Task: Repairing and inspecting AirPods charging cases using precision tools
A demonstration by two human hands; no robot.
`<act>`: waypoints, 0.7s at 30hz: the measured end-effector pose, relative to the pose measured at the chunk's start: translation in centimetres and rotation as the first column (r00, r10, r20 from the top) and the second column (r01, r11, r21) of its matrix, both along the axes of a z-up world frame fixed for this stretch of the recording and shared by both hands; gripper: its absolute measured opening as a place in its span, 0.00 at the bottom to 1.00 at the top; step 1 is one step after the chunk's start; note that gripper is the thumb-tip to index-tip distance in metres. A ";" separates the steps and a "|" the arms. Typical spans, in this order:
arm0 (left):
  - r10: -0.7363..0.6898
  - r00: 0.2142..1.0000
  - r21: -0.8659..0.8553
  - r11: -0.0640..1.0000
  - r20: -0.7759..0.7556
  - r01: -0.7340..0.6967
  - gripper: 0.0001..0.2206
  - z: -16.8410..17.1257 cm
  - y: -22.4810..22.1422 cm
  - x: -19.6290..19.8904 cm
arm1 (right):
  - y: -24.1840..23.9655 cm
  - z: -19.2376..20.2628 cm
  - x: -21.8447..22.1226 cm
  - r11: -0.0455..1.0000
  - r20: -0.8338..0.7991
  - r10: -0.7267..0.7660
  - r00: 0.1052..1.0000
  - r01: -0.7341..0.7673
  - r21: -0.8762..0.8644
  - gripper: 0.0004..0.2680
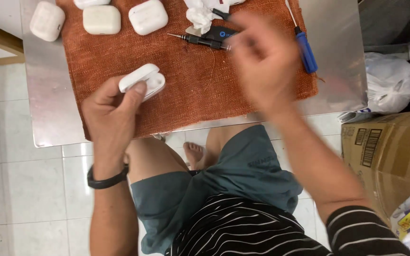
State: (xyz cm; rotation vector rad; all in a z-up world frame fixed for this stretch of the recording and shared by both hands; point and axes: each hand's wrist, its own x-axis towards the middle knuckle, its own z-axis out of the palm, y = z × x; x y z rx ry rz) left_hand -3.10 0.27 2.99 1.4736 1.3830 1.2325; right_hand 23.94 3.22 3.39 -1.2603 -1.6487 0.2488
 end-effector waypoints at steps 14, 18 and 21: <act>-0.028 0.990 0.081 0.996 -0.141 0.040 0.24 -1.1 0.8 -3.2 | 5.3 0.9 6.7 0.956 0.672 0.205 0.712 0.000 -0.292 0.10; -0.084 0.995 0.071 0.994 -0.055 0.087 0.23 -0.7 0.7 -3.0 | 5.2 0.3 6.9 0.989 0.698 0.112 0.707 -0.009 -0.150 0.04; -0.067 0.994 0.024 0.997 -0.087 0.069 0.23 0.0 0.6 -2.6 | 4.4 1.6 6.2 0.992 0.605 0.123 0.786 -0.091 -0.084 0.04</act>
